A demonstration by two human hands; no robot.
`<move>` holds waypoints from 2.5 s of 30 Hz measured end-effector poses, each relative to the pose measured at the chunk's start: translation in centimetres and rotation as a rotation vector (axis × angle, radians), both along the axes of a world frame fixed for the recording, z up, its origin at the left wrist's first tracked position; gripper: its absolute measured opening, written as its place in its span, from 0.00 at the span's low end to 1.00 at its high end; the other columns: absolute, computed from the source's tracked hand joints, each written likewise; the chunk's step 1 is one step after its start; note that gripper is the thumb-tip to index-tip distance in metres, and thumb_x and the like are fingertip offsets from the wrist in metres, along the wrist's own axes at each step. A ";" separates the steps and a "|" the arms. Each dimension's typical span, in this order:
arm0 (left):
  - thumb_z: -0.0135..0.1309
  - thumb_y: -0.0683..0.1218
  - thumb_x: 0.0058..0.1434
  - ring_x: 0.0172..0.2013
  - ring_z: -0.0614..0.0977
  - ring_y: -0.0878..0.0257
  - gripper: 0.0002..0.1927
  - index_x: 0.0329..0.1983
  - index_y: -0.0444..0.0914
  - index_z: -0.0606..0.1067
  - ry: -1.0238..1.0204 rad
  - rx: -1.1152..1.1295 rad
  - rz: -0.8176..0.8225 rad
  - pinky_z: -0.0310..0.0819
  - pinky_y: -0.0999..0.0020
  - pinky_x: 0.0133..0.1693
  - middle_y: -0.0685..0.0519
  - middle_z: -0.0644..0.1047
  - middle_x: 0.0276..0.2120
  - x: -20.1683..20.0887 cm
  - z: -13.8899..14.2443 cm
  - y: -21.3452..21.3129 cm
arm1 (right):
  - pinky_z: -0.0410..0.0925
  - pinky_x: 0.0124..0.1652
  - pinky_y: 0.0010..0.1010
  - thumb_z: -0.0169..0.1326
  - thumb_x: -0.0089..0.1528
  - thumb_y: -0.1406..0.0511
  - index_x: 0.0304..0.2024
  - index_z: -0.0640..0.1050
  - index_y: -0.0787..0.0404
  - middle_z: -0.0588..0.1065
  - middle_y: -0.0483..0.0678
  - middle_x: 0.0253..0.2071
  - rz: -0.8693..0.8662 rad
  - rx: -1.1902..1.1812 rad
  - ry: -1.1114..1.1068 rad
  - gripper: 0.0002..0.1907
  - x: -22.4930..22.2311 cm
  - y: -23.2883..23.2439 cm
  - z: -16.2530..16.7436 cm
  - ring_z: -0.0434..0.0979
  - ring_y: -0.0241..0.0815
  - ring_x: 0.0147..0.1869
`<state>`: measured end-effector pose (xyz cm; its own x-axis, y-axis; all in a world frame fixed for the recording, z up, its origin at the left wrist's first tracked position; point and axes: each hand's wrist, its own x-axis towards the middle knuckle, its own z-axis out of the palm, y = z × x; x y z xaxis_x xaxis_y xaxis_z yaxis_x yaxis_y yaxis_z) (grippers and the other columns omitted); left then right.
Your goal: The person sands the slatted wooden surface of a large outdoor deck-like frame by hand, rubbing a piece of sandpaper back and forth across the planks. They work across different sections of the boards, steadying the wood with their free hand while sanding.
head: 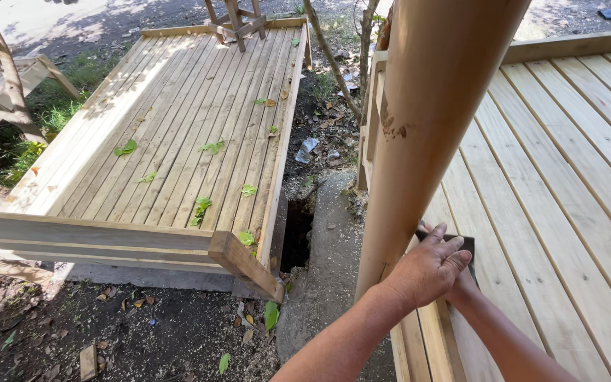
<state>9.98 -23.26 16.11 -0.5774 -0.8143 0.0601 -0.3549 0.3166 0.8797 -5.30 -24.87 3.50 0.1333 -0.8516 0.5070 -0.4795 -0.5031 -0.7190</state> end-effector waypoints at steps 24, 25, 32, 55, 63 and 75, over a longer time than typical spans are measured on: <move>0.41 0.66 0.70 0.73 0.59 0.36 0.33 0.67 0.40 0.73 -0.007 -0.052 0.047 0.53 0.51 0.70 0.31 0.55 0.75 1.4 -0.3 3.4 | 0.66 0.56 0.42 0.50 0.64 0.63 0.63 0.73 0.58 0.70 0.57 0.66 -0.387 0.336 0.071 0.24 3.4 17.0 -0.4 0.71 0.59 0.66; 0.41 0.66 0.70 0.72 0.60 0.37 0.33 0.66 0.39 0.73 0.010 -0.022 0.040 0.54 0.52 0.70 0.32 0.54 0.75 1.2 -0.4 3.6 | 0.67 0.56 0.42 0.50 0.63 0.63 0.62 0.74 0.58 0.70 0.57 0.66 -0.404 0.337 0.094 0.23 3.5 16.6 -0.2 0.71 0.59 0.65; 0.36 0.67 0.69 0.72 0.60 0.41 0.35 0.66 0.40 0.73 0.119 0.072 0.058 0.54 0.56 0.69 0.36 0.54 0.75 -0.2 -0.6 3.6 | 0.67 0.62 0.34 0.50 0.68 0.63 0.63 0.74 0.58 0.74 0.56 0.65 -0.416 0.454 0.008 0.20 3.7 15.2 0.5 0.73 0.53 0.70; 0.32 0.71 0.68 0.73 0.59 0.42 0.38 0.67 0.45 0.72 -0.015 0.166 0.035 0.53 0.56 0.70 0.39 0.52 0.76 -1.8 -1.5 0.8 | 0.58 0.67 0.32 0.50 0.65 0.65 0.67 0.71 0.51 0.63 0.45 0.75 -0.329 0.492 -0.033 0.26 3.0 22.2 2.1 0.64 0.42 0.75; 0.31 0.70 0.68 0.73 0.58 0.42 0.37 0.68 0.46 0.71 -0.107 0.155 0.027 0.51 0.54 0.70 0.39 0.50 0.76 -2.6 -2.4 2.6 | 0.69 0.62 0.31 0.48 0.70 0.63 0.62 0.77 0.58 0.81 0.52 0.60 -0.382 0.681 -0.095 0.18 2.9 13.3 2.3 0.82 0.48 0.63; 0.37 0.74 0.64 0.77 0.47 0.46 0.40 0.69 0.46 0.70 -0.107 0.092 0.007 0.43 0.53 0.72 0.42 0.50 0.77 -2.2 -1.9 2.2 | 0.67 0.63 0.35 0.49 0.69 0.62 0.64 0.74 0.56 0.73 0.53 0.66 -0.402 0.596 0.044 0.20 3.1 14.2 2.5 0.74 0.51 0.69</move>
